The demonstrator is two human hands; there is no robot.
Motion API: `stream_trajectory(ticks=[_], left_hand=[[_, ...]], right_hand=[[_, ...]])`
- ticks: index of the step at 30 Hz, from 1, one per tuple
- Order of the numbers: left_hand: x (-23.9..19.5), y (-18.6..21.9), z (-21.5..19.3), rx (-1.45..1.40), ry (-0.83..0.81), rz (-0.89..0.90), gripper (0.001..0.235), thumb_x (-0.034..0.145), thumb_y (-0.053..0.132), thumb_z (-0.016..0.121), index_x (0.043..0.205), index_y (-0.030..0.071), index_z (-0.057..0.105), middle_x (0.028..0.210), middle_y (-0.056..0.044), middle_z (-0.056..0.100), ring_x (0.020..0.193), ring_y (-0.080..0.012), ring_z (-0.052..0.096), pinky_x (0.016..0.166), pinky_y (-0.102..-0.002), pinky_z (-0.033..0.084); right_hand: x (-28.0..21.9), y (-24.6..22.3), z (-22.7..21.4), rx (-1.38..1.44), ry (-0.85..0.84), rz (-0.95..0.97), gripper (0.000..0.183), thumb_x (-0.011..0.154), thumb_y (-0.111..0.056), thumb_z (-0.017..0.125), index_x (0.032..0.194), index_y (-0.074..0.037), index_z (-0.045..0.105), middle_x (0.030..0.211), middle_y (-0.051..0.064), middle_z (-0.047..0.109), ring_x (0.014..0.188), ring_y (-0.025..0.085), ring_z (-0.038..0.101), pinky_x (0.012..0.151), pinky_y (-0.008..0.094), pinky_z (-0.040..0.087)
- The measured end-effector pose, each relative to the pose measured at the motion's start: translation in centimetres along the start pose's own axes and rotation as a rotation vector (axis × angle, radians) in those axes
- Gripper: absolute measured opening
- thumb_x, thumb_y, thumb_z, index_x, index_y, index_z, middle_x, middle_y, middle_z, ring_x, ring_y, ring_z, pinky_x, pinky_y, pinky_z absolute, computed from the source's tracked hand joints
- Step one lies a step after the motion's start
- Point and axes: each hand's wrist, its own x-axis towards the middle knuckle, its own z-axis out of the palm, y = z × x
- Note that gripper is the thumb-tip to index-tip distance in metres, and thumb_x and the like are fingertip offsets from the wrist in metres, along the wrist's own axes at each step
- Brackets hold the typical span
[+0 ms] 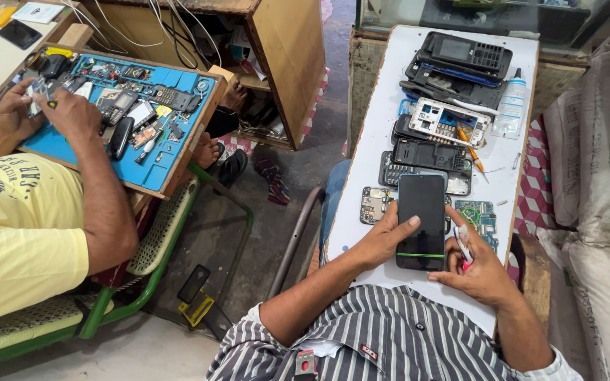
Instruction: The person holds a smartphone and uses a toothbrush to scrub the screen and edges. They repeatedly wipe the display and sides, turning the phone over to clean different areas. The person also briefly interacts with the touchscreen while cleaning.
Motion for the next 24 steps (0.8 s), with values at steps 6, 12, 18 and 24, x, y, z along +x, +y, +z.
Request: stream_trajectory(ticks=[6, 12, 18, 24], left_hand=[[-0.1, 0.4, -0.1, 0.058, 0.003, -0.032, 0.073, 0.101, 0.036, 0.061, 0.153, -0.001, 0.024, 0.143, -0.023, 0.051, 0.137, -0.0256, 0.051, 0.112, -0.037, 0.045], [-0.1, 0.1, -0.2, 0.059, -0.006, -0.025, 0.068, 0.099, 0.019, 0.062, 0.151, -0.002, 0.024, 0.141, -0.022, 0.054, 0.135, -0.0249, 0.053, 0.112, -0.036, 0.045], [0.3, -0.9, -0.6, 0.104, -0.006, 0.040, 0.067, 0.094, 0.006, 0.059, 0.151, -0.003, 0.026, 0.142, -0.018, 0.052, 0.137, -0.0224, 0.050, 0.116, -0.036, 0.039], [0.6, -2.0, -0.9, 0.058, -0.016, 0.036, 0.070, 0.094, 0.005, 0.058, 0.155, 0.000, 0.025, 0.145, -0.016, 0.049, 0.137, -0.0203, 0.048, 0.117, -0.035, 0.039]], right_hand=[[0.0, -0.2, -0.1, -0.005, -0.020, -0.027, 0.125, 0.057, 0.006, 0.089, 0.161, -0.020, 0.025, 0.078, -0.001, 0.056, 0.059, 0.005, 0.051, 0.057, 0.020, 0.045], [0.0, 0.1, -0.1, -0.007, -0.015, -0.039, 0.124, 0.059, 0.006, 0.089, 0.162, -0.019, 0.024, 0.078, -0.002, 0.053, 0.060, 0.005, 0.051, 0.057, 0.019, 0.045], [0.2, 0.2, -0.2, -0.022, -0.018, -0.051, 0.127, 0.057, 0.004, 0.092, 0.163, -0.018, 0.025, 0.080, -0.003, 0.048, 0.063, 0.003, 0.046, 0.059, 0.018, 0.042], [-0.1, 0.3, -0.8, -0.030, -0.041, -0.033, 0.126, 0.059, -0.004, 0.094, 0.163, -0.015, 0.022, 0.078, -0.004, 0.054, 0.060, 0.002, 0.047, 0.056, 0.018, 0.041]])
